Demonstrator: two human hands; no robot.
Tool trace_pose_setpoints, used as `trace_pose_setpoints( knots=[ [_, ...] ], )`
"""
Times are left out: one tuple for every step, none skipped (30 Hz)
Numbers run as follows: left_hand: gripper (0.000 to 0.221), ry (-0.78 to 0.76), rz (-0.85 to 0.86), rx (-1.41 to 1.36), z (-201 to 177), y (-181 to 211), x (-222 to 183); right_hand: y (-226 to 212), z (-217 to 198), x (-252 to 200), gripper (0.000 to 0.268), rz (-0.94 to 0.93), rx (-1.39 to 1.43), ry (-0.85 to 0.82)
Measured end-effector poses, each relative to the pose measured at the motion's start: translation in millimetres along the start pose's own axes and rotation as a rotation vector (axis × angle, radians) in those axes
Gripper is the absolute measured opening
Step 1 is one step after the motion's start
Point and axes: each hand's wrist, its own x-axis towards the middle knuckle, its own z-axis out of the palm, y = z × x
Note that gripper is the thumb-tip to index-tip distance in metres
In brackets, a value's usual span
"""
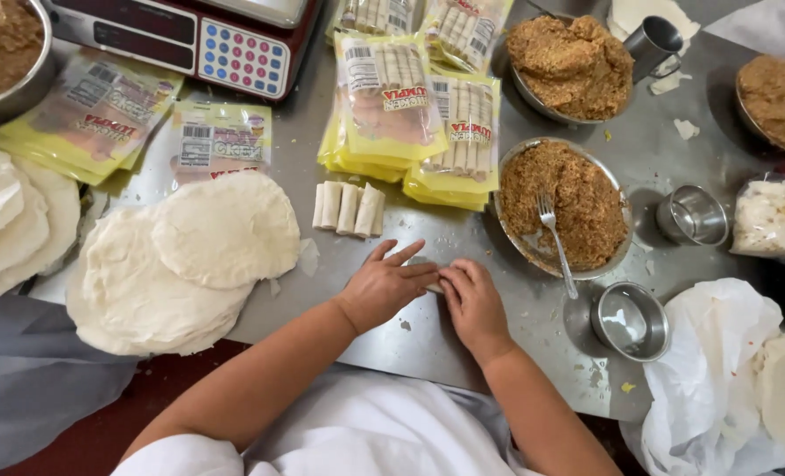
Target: A person is seen preparing lumpia rolls by placing meat filling on wrappers, rolling them, and then placing the finished rolls into plastic bags.
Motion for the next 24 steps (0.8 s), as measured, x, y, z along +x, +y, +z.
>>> trace_pose_setpoints(
  knots=[
    [0.027,0.002,-0.006,0.001,-3,0,0,0,2,-3,0.018,-0.004,0.001,-0.004],
    [0.028,-0.034,-0.014,-0.011,-7,-2,2,1,4,-5,0.020,-0.052,-0.105,0.016],
    [0.028,-0.070,-0.022,-0.023,-11,-3,4,1,6,-7,0.022,-0.100,-0.211,0.037],
    [0.028,-0.068,-0.019,-0.022,-16,-3,6,0,4,-8,0.022,-0.100,-0.214,0.041],
    [0.028,-0.050,-0.007,0.022,-22,-3,8,0,2,-9,0.026,-0.127,-0.280,0.028],
    [0.027,-0.034,-0.002,0.062,-27,-1,8,-2,0,-12,0.031,-0.154,-0.343,0.008],
    [0.027,-0.034,-0.005,0.059,-23,-1,8,-3,-1,-12,0.031,-0.155,-0.343,0.005],
    [0.028,-0.053,-0.009,0.061,-19,-3,8,-4,-2,-12,0.033,-0.125,-0.313,-0.015],
    [0.029,-0.072,-0.014,0.063,-15,-4,8,-5,-2,-11,0.036,-0.096,-0.283,-0.034],
    [0.029,-0.072,-0.017,0.065,-18,-4,11,-1,-1,-9,0.036,-0.098,-0.281,-0.035],
    [0.028,-0.110,-0.055,0.042,-20,-4,14,3,0,-8,0.038,-0.050,-0.190,-0.068],
    [0.028,-0.149,-0.090,0.021,-22,-4,17,7,2,-5,0.041,0.000,-0.098,-0.098],
    [0.028,-0.150,-0.090,0.023,-18,-8,17,6,0,-2,0.041,-0.001,-0.096,-0.097],
    [0.030,-0.155,-0.161,-0.071,-14,-13,18,6,-1,2,0.039,0.018,-0.021,-0.072],
    [0.035,-0.159,-0.231,-0.164,-10,-17,18,5,-3,5,0.038,0.037,0.053,-0.046],
    [0.035,-0.161,-0.232,-0.164,-6,-20,20,6,-2,8,0.038,0.039,0.055,-0.046],
    [0.027,-0.145,-0.246,-0.196,-2,-23,22,7,0,10,0.031,0.036,0.059,-0.039],
    [0.019,-0.129,-0.260,-0.230,2,-25,24,8,1,11,0.027,0.035,0.063,-0.033],
    [0.019,-0.133,-0.261,-0.232,13,-26,26,9,1,11,0.027,0.038,0.064,-0.035],
    [0.018,-0.115,-0.245,-0.145,23,-29,30,10,1,14,0.024,0.038,0.072,-0.029],
    [0.017,-0.096,-0.229,-0.057,34,-31,34,12,1,17,0.022,0.038,0.081,-0.023],
    [0.017,-0.094,-0.232,-0.056,16,-18,37,10,-1,19,0.022,0.035,0.081,-0.025],
    [0.016,-0.146,-0.175,0.022,-2,-5,40,8,-3,21,0.020,0.046,0.099,-0.041],
    [0.017,-0.198,-0.112,0.101,-20,7,46,7,-5,24,0.018,0.059,0.114,-0.052]
  ],
)
